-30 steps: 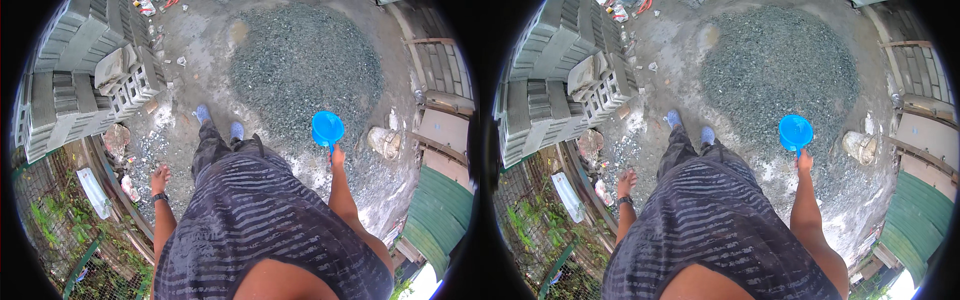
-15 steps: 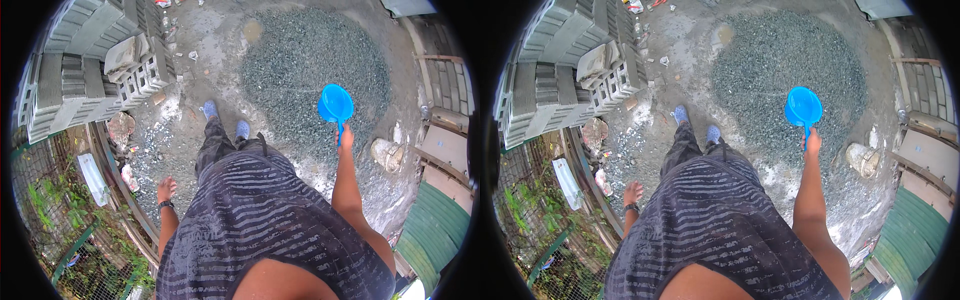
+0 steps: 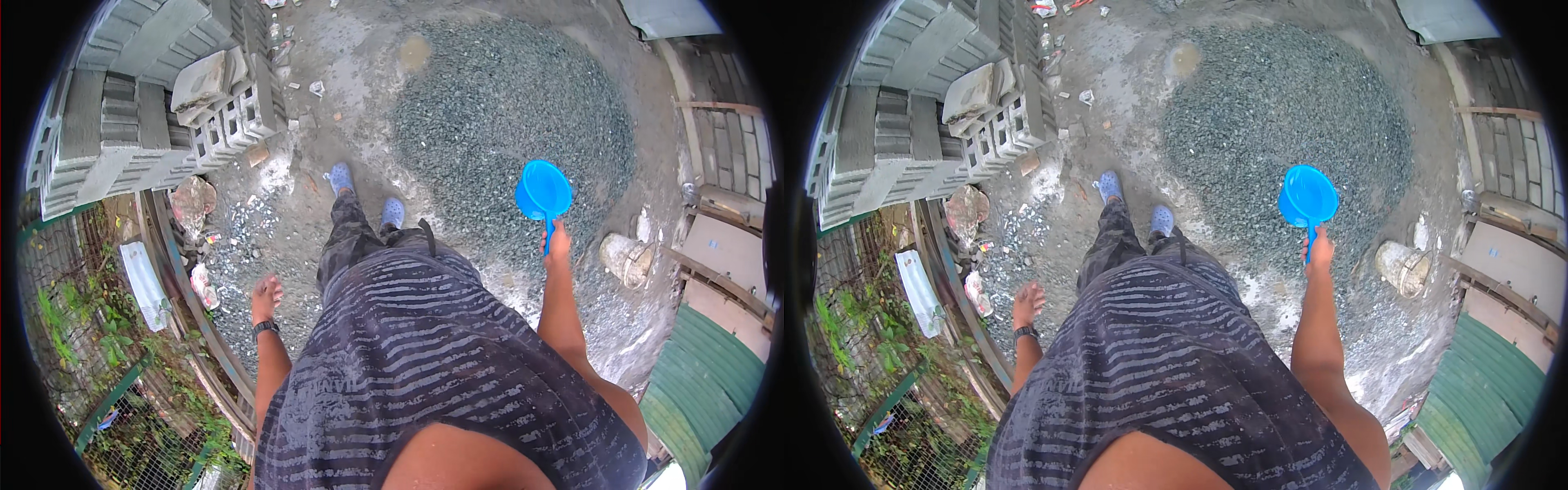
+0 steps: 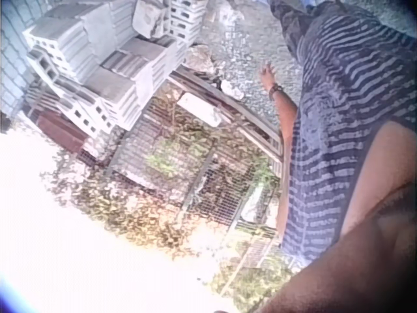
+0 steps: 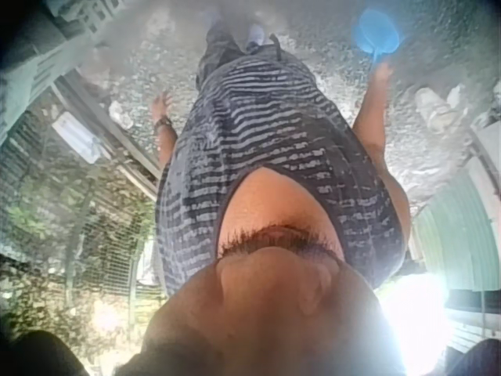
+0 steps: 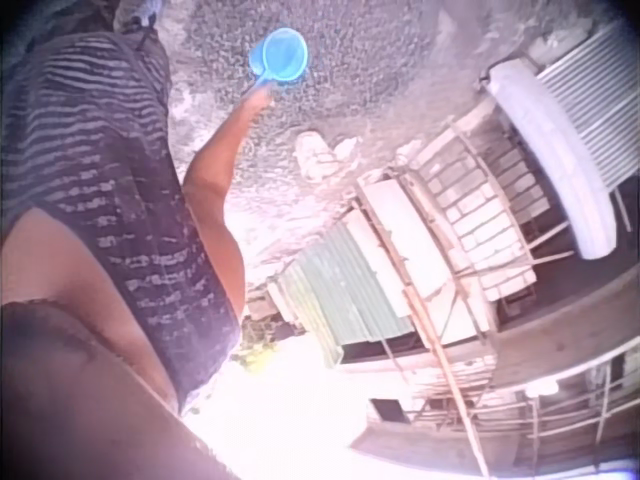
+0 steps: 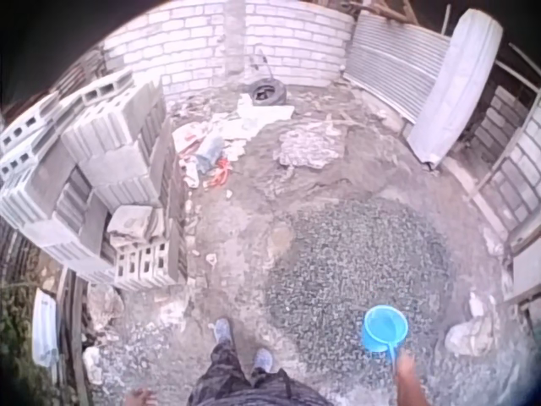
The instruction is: The person holds a blue scoop and uses it to dip water out of a bucket and pour it into another bucket on the ground at a construction site.
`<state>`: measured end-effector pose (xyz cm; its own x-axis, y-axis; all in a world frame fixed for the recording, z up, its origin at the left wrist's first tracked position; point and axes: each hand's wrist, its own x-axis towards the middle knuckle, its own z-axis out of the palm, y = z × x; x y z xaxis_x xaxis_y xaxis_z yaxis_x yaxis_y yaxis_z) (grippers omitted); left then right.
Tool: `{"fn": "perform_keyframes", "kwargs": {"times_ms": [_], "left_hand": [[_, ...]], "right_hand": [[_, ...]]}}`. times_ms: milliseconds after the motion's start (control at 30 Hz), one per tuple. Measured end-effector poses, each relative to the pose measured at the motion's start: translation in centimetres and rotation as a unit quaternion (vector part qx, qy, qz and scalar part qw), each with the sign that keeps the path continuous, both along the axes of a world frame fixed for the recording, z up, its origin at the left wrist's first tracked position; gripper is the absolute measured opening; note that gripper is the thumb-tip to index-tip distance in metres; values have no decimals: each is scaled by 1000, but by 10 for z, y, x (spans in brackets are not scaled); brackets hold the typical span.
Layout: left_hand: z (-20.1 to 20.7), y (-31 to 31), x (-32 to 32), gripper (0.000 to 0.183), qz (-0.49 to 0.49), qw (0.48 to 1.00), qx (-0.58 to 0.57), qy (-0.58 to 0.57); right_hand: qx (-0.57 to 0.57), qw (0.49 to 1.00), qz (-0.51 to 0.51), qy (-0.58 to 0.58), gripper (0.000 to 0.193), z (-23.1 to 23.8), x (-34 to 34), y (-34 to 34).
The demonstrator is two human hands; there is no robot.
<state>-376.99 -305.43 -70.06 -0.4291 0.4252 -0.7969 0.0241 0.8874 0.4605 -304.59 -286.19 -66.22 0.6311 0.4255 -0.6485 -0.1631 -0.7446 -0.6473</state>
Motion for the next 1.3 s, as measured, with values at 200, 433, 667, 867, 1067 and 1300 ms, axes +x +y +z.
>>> {"fn": "perform_keyframes", "kwargs": {"times_ms": [200, 433, 667, 867, 1067, 1300], "left_hand": [[-12, -40, -5, 46, 28, 999, -41, -2], [0, -44, 3, 43, 48, 998, -32, -12], [8, -37, 1, 42, 64, 998, -10, -4], [5, -36, 3, 52, 38, 999, -13, -5], [-3, -51, 0, 55, 40, 999, -31, -17], [0, -49, -1, 51, 48, 998, -49, -16]], "right_hand": [[-74, 996, 44, -4, 30, -13, -7, -1], [-27, 998, 57, 1, 31, -12, -10, 59], [69, 997, 11, 40, 29, 17, -22, 91], [88, 996, 13, 28, 27, 15, -36, 69], [-13, 998, 28, 47, 28, -16, -48, 18], [-80, 993, 69, 51, 25, -42, -54, 40]]}}
